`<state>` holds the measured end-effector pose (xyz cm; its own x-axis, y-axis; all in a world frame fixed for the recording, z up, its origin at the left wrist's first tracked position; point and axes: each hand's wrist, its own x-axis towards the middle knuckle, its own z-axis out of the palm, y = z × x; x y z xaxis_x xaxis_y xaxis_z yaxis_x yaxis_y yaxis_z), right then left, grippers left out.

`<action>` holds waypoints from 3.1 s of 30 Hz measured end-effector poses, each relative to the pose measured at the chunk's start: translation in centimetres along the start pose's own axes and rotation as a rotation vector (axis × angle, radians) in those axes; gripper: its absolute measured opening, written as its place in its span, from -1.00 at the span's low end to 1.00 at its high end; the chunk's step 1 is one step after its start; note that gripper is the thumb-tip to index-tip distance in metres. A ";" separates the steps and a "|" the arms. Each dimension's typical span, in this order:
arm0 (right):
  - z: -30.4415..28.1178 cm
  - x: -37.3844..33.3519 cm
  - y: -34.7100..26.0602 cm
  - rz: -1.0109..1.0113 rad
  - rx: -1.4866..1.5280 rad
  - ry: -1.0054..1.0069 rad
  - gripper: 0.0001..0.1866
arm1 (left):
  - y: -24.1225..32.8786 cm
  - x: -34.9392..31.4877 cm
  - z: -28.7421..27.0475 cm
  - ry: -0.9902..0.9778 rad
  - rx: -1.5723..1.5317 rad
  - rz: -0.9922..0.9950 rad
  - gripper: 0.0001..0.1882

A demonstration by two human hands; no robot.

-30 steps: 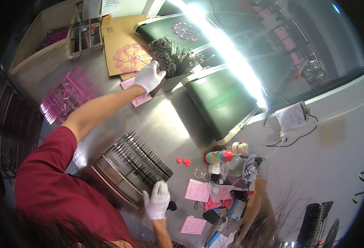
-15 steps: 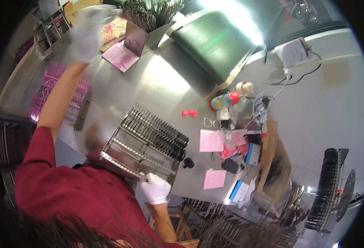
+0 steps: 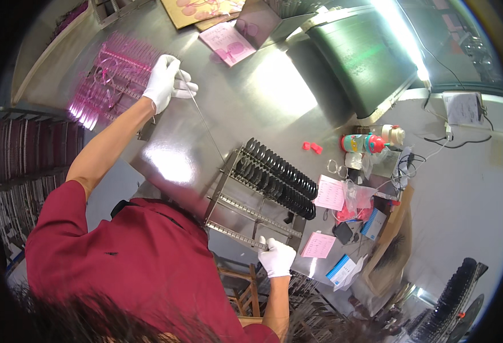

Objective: The person assembles decorative hangers by inserting black and pink plastic pieces into metal racks. They repeatedly pick up bundles of plastic pieces, separate them, and place them into slots on the racks. The person also moves the racks between workstations and adjusts the placement of the pieces.

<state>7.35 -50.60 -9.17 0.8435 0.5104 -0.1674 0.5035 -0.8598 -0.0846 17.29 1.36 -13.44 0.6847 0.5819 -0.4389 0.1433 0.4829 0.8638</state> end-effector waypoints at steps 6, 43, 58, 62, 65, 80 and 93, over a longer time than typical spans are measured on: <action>-0.7 0.7 1.7 -0.022 0.003 -0.033 -0.51 | -3.7 -3.9 -1.2 0.224 -0.124 -0.057 -0.77; 6.6 6.6 -8.7 -0.127 0.405 0.043 -0.70 | -14.2 -5.2 1.5 -0.025 0.662 0.013 -0.73; -5.5 21.2 -20.9 -0.380 0.678 0.170 -0.66 | -14.8 -7.0 -0.1 -0.474 1.233 0.267 -0.65; -0.7 29.8 -37.0 -0.652 0.609 0.301 -0.92 | -13.0 -7.7 -4.5 -0.636 0.750 0.471 -0.68; 1.5 33.2 -44.4 -0.588 0.373 0.230 -0.90 | -8.6 -9.6 -12.7 -0.953 0.756 -0.041 -0.62; 3.1 72.5 -32.2 0.008 0.173 0.178 -0.72 | 16.0 -3.9 -36.9 0.048 -0.054 -0.033 -0.66; 0.0 61.2 -40.0 0.010 0.610 0.169 -0.58 | 13.9 -0.7 -36.1 -0.058 -0.363 -0.103 -0.63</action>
<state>38.85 15.03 -16.03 0.8904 0.4549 -0.0182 0.3405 -0.6919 -0.6367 -7.02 31.33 -10.01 0.7209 0.4853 -0.4947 -0.0422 0.7433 0.6677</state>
